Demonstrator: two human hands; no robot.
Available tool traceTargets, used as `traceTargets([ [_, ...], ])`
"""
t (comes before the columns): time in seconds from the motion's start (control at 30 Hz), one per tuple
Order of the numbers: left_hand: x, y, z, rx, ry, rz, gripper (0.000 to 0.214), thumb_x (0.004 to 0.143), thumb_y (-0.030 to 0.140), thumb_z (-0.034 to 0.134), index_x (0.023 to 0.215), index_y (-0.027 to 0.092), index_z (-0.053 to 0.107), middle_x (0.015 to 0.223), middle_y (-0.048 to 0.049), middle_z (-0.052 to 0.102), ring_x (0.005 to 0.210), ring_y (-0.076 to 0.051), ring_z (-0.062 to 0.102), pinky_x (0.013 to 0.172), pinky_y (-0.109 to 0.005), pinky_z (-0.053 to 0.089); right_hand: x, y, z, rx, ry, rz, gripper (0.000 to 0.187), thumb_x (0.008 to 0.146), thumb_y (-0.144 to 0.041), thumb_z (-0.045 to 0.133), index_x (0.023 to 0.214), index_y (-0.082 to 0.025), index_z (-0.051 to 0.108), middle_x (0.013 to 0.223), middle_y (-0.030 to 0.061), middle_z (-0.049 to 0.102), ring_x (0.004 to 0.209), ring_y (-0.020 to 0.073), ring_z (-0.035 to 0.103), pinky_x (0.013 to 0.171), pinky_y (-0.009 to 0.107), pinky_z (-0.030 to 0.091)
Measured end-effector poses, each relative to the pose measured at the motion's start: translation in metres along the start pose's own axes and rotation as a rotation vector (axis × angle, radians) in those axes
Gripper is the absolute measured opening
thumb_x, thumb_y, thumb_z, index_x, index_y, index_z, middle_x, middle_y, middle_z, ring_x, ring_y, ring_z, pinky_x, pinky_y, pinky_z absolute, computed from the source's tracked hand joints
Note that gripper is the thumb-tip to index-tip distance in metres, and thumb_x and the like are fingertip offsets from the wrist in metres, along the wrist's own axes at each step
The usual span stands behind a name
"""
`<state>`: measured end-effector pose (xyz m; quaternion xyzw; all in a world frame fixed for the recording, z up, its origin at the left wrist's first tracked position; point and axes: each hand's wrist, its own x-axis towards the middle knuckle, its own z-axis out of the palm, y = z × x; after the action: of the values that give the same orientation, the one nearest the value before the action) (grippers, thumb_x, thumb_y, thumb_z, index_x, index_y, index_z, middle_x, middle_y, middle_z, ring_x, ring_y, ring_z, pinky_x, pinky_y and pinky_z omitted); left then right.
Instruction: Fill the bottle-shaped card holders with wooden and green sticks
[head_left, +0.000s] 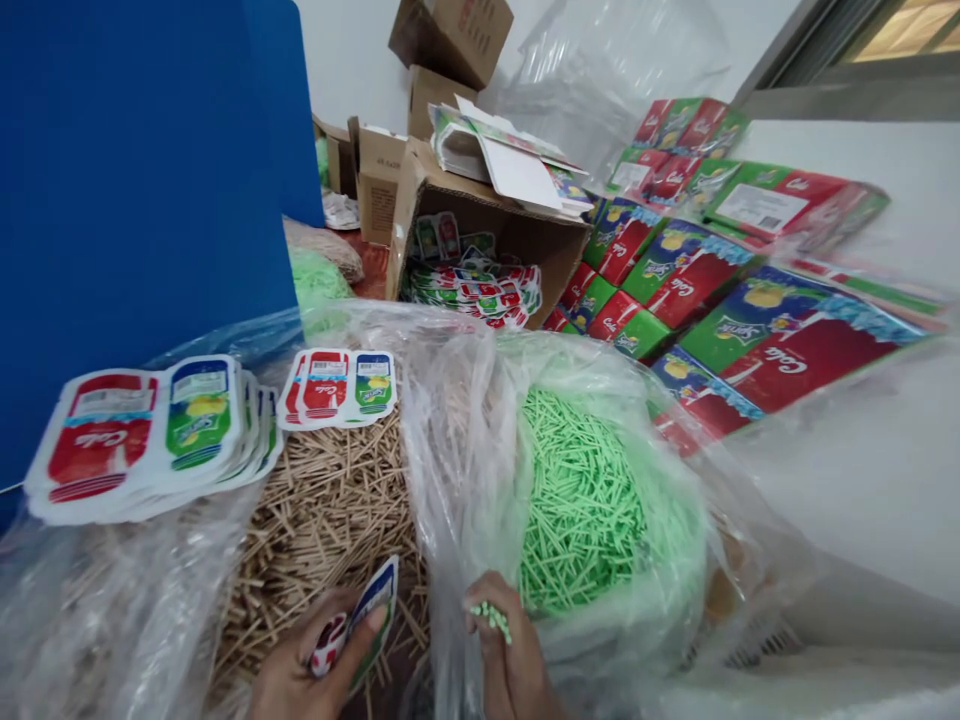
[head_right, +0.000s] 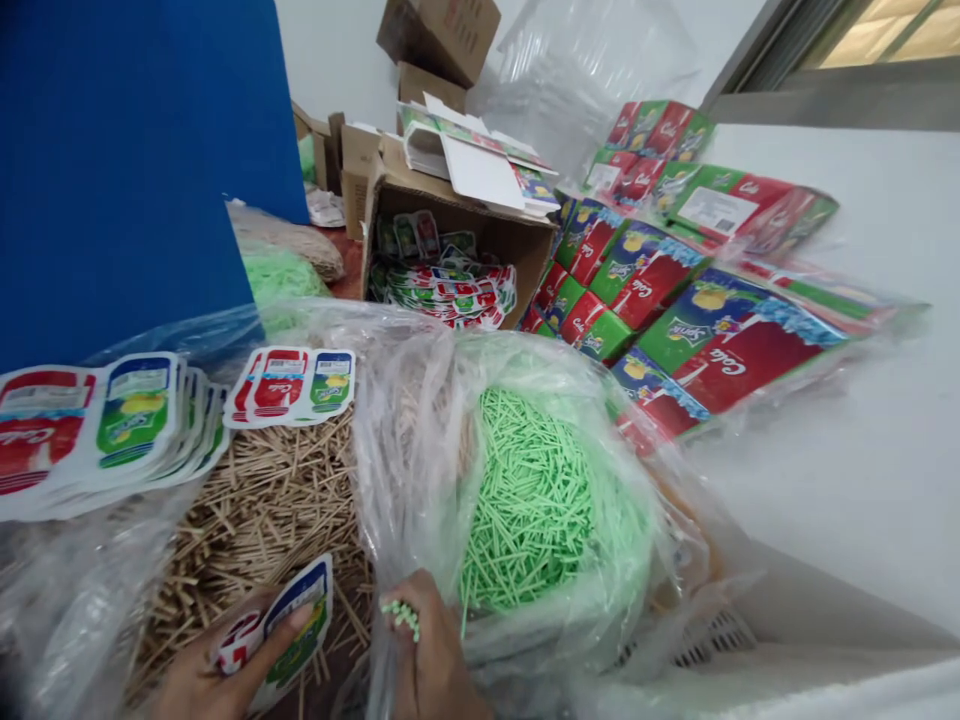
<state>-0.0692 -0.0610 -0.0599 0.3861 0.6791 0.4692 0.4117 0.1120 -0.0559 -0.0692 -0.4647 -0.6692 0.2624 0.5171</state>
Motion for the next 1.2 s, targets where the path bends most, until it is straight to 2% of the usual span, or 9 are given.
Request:
traceTargets([
  [0.17, 0.007, -0.012, -0.018, 0.173, -0.044, 0.213, 0.023, 0.072, 0.046, 0.069, 0.077, 0.025, 0.077, 0.084, -0.0007, 0.078, 0.081, -0.021, 0.073, 0.076, -0.024, 0.056, -0.013, -0.005, 0.028, 0.065, -0.068, 0.112, 0.036, 0.099, -0.044, 0.031, 0.098, -0.025, 0.061, 0.074, 0.0013, 0.06, 0.065, 0.0157, 0.056, 0.063, 0.026, 0.046],
  [0.33, 0.009, -0.02, -0.031, 0.315, -0.095, 0.429, 0.015, 0.079, 0.035, 0.065, 0.08, 0.026, 0.076, 0.082, -0.001, 0.078, 0.078, -0.019, 0.074, 0.07, -0.02, 0.057, -0.018, 0.004, 0.038, 0.073, -0.16, 0.017, 0.03, 0.1, -0.037, 0.03, 0.104, -0.026, 0.057, 0.076, 0.0014, 0.059, 0.066, 0.0156, 0.056, 0.064, 0.026, 0.047],
  [0.43, 0.006, -0.019, -0.032, 0.371, -0.119, 0.47, 0.016, 0.083, 0.033, 0.06, 0.077, 0.026, 0.074, 0.08, -0.0005, 0.077, 0.075, -0.017, 0.073, 0.068, -0.02, 0.056, -0.02, 0.009, 0.04, 0.072, -0.197, -0.03, 0.026, 0.1, -0.033, 0.031, 0.106, -0.026, 0.055, 0.077, 0.0008, 0.058, 0.067, 0.0156, 0.056, 0.063, 0.026, 0.047],
  [0.63, 0.004, -0.014, -0.022, 0.399, -0.066, 0.587, 0.03, 0.085, 0.044, 0.058, 0.067, 0.024, 0.07, 0.062, 0.0014, 0.074, 0.056, -0.015, 0.069, 0.054, -0.019, 0.052, -0.031, 0.008, 0.042, 0.097, -0.086, 0.136, 0.03, 0.1, -0.04, 0.03, 0.099, -0.026, 0.056, 0.075, 0.0003, 0.057, 0.067, 0.0161, 0.054, 0.067, 0.027, 0.046],
  [0.73, 0.005, -0.016, -0.019, 0.42, -0.148, 0.613, 0.028, 0.087, 0.041, 0.058, 0.069, 0.024, 0.07, 0.063, 0.0023, 0.073, 0.058, -0.014, 0.068, 0.055, -0.019, 0.051, -0.032, 0.006, 0.04, 0.122, -0.048, 0.199, 0.032, 0.1, -0.043, 0.031, 0.096, -0.025, 0.056, 0.073, -0.0003, 0.057, 0.067, 0.0155, 0.055, 0.067, 0.026, 0.046],
  [0.83, 0.006, -0.022, -0.018, 0.485, -0.259, 0.652, 0.022, 0.088, 0.029, 0.057, 0.068, 0.023, 0.066, 0.062, 0.0028, 0.069, 0.059, -0.014, 0.065, 0.058, -0.02, 0.049, -0.028, 0.003, 0.037, 0.168, -0.003, 0.243, 0.032, 0.099, -0.046, 0.033, 0.093, -0.024, 0.057, 0.072, -0.0007, 0.056, 0.066, 0.0152, 0.054, 0.066, 0.026, 0.046],
  [0.9, 0.006, -0.028, -0.015, 0.518, -0.263, 0.682, 0.022, 0.087, 0.026, 0.058, 0.066, 0.022, 0.063, 0.059, 0.0027, 0.066, 0.056, -0.014, 0.063, 0.056, -0.021, 0.047, -0.025, 0.0, 0.035, 0.199, 0.026, 0.262, 0.032, 0.098, -0.046, 0.035, 0.091, -0.024, 0.057, 0.071, -0.0009, 0.055, 0.065, 0.0153, 0.054, 0.066, 0.026, 0.046],
  [1.03, 0.005, -0.037, -0.006, 0.55, -0.241, 0.698, 0.024, 0.083, 0.029, 0.063, 0.061, 0.022, 0.058, 0.056, 0.0032, 0.062, 0.051, -0.014, 0.059, 0.051, -0.021, 0.044, -0.017, -0.006, 0.03, 0.215, 0.051, 0.265, 0.032, 0.099, -0.044, 0.032, 0.088, -0.024, 0.054, 0.072, -0.0006, 0.055, 0.068, 0.0153, 0.053, 0.067, 0.026, 0.046],
  [1.2, 0.003, -0.035, -0.004, 0.571, -0.244, 0.699, 0.025, 0.086, 0.03, 0.06, 0.062, 0.021, 0.057, 0.058, 0.0033, 0.061, 0.052, -0.012, 0.058, 0.051, -0.019, 0.043, -0.015, -0.008, 0.028, 0.207, 0.054, 0.273, 0.029, 0.099, -0.046, 0.034, 0.091, -0.026, 0.054, 0.072, -0.0026, 0.053, 0.068, 0.0142, 0.053, 0.068, 0.025, 0.045],
])
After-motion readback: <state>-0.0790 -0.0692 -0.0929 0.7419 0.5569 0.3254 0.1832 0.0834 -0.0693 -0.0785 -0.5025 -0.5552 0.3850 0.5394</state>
